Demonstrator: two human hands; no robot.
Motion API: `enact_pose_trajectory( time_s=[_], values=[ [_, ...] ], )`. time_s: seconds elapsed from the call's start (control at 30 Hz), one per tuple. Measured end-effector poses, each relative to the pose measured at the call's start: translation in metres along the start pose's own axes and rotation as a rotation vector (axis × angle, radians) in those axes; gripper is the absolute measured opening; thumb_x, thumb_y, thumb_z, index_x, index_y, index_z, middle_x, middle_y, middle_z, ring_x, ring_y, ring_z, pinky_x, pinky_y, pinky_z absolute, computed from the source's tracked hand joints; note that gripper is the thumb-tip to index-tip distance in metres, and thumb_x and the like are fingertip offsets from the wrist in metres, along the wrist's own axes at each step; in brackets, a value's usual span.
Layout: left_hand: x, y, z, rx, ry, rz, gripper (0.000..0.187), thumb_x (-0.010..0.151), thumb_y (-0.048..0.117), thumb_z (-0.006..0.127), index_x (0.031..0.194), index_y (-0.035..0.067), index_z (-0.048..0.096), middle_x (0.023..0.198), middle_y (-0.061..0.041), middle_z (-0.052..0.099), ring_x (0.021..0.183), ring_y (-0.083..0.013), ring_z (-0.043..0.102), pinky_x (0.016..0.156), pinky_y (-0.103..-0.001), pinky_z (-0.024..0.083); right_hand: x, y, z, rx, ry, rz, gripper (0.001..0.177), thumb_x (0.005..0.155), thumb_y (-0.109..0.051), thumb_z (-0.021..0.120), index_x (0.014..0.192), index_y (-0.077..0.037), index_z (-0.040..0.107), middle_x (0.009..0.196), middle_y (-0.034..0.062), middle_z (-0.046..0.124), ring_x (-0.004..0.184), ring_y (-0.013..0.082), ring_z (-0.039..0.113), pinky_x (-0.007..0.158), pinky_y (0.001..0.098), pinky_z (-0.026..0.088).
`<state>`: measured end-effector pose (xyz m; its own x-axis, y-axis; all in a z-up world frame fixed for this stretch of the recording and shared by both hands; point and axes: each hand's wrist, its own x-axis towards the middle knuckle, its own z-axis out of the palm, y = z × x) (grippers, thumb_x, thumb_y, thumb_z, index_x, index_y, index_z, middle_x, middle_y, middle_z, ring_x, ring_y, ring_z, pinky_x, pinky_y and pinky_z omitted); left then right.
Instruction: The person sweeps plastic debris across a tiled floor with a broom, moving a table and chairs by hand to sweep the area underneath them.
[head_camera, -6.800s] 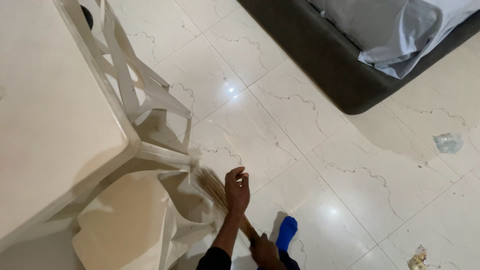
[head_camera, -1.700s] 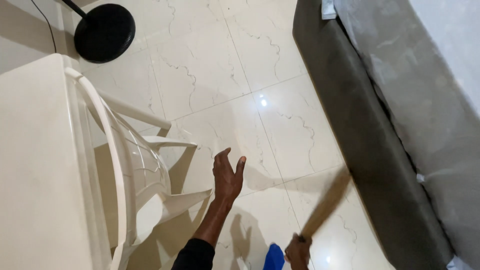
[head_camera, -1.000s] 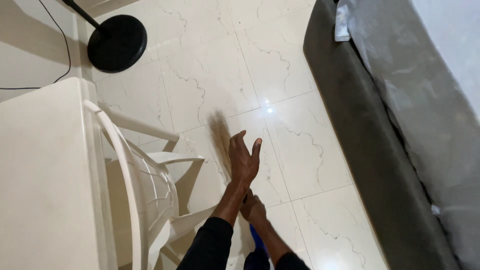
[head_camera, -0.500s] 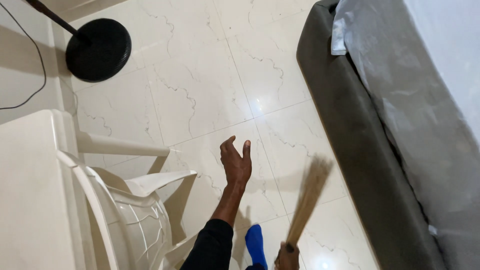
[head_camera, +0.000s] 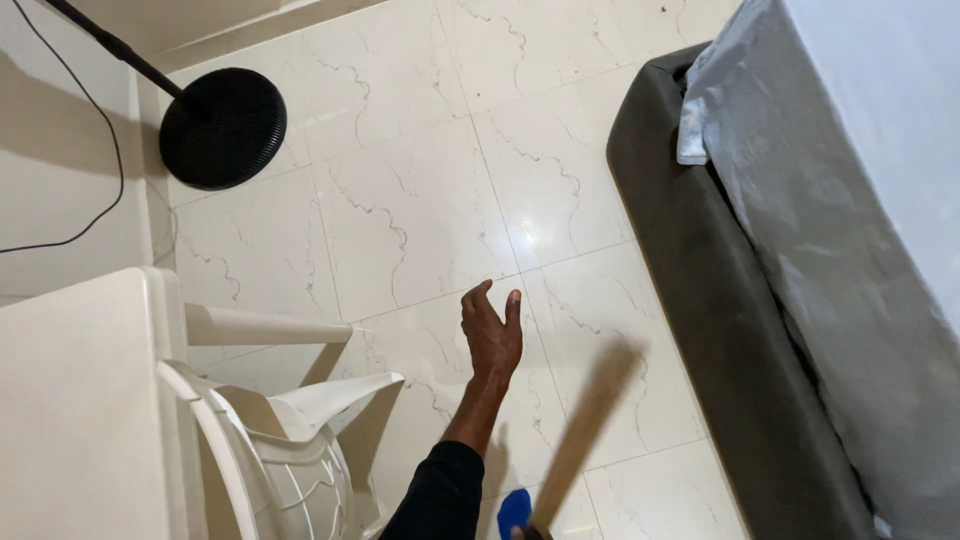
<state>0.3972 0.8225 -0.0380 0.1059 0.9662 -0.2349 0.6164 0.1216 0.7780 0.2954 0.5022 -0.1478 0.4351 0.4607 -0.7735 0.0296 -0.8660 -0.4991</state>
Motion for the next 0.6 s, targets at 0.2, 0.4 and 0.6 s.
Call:
enact_pose_trajectory(
  time_s=[0.2,0.4,0.6],
  values=[
    [0.019,0.004,-0.013,0.009,-0.011,-0.021,0.066,0.101,0.049,0.054,0.146,0.002,0.042,0.148,-0.022,0.039,0.134,-0.0418,0.042,0.109,-0.056,0.039,0.114,-0.073,0.031,-0.325,-0.216,-0.119,0.08,0.09,-0.04,0.074,0.15,-0.001,0.039,0.135,0.0223,0.061,0.122,0.0358,0.063,0.102,0.0425,0.053],
    [0.038,-0.013,-0.011,0.03,-0.015,-0.009,0.065,0.102,0.048,0.055,0.145,0.002,0.042,0.148,-0.022,0.04,0.132,-0.0417,0.045,0.109,-0.058,0.039,0.179,-0.142,-0.01,-0.769,-0.36,-0.225,0.065,0.098,-0.048,0.062,0.152,-0.018,0.042,0.139,0.0186,0.057,0.122,0.0345,0.063,0.102,0.047,0.053],
    [0.061,-0.03,-0.008,0.033,0.067,0.023,0.063,0.102,0.047,0.058,0.143,0.001,0.045,0.145,-0.024,0.043,0.13,-0.042,0.046,0.108,-0.056,0.04,0.152,-0.054,-0.058,-0.174,-0.016,0.239,0.067,0.094,-0.044,0.066,0.152,-0.026,0.037,0.08,0.0125,0.067,0.064,0.0273,0.065,0.057,0.0416,0.054]
  ],
)
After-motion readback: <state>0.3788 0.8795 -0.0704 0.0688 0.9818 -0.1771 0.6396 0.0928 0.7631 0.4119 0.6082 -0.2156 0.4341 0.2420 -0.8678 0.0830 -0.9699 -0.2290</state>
